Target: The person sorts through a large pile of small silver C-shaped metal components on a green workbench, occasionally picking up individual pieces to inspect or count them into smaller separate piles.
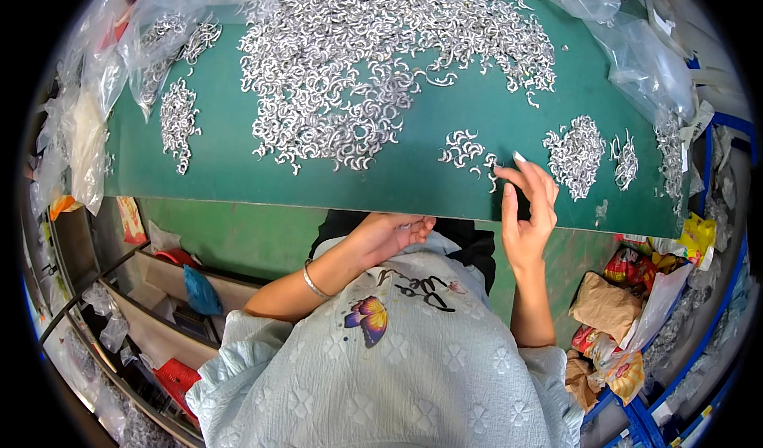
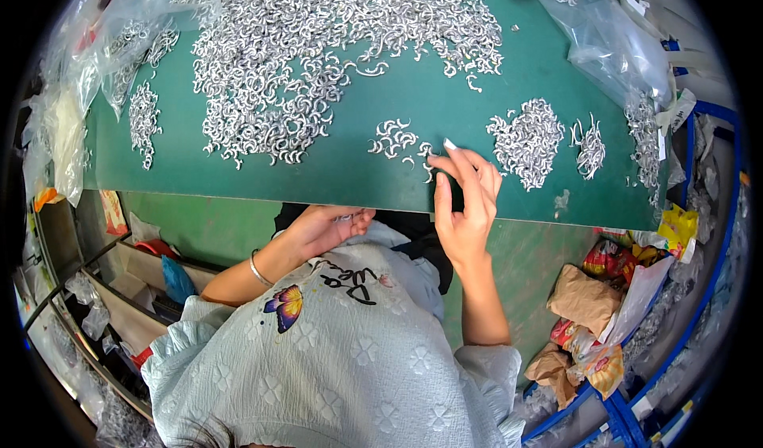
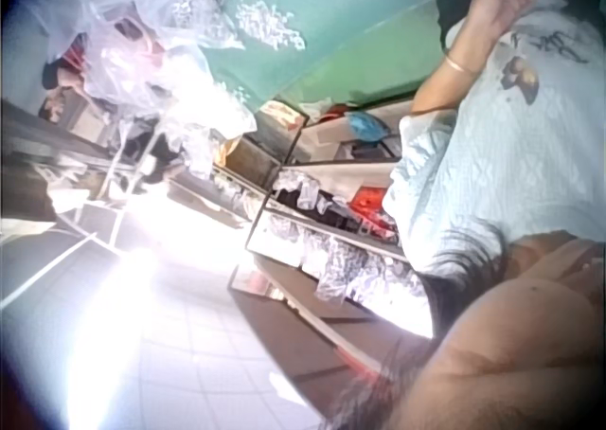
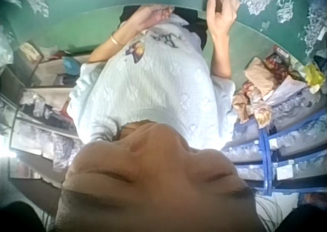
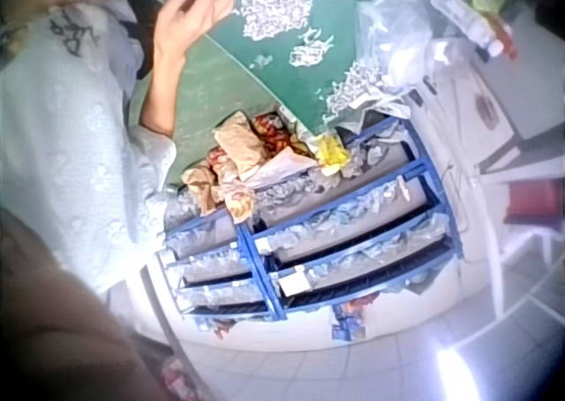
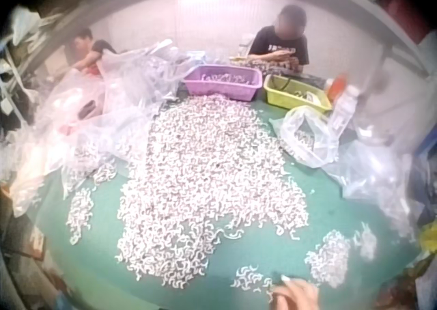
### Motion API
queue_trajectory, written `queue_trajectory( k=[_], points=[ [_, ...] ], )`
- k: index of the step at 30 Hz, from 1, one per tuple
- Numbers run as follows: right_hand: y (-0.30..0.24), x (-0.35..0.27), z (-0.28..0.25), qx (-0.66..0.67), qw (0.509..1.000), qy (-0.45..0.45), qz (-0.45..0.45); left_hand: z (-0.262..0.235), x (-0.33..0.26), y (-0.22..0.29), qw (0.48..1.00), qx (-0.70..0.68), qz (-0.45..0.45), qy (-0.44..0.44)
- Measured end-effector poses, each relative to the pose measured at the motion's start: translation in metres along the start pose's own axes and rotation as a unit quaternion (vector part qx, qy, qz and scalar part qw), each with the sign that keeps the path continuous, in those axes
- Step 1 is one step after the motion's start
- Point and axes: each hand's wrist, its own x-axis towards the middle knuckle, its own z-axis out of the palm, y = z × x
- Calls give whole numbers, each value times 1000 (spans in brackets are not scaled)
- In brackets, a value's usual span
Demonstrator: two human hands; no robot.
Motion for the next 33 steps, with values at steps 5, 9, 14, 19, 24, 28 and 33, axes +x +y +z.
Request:
queue_trajectory(
  k=[5,9,14,19,24,28,33],
  points=[
    [-6,6,7,-63,997,-11,-45,8,-1,1,1000,3,-13,-9],
    [-8,-3,5,-39,998,-8,-47,5,4,-3,999,3,-22,-28],
    [-9,-2,6,-60,997,-27,-43,6,8,-5,997,2,-47,-61],
    [-16,-14,6,-40,998,-26,-38,15,9,-2,993,-1,-87,-80],
    [-23,-23,0,-16,998,-52,-22,26,12,-2,993,-18,-87,-83],
    [-37,-35,-1,36,995,-90,-35,15,16,-12,989,-84,-78,-90],
    [-36,-30,8,101,992,-59,-39,-8,15,-20,991,-7,-64,-116]
  ],
)
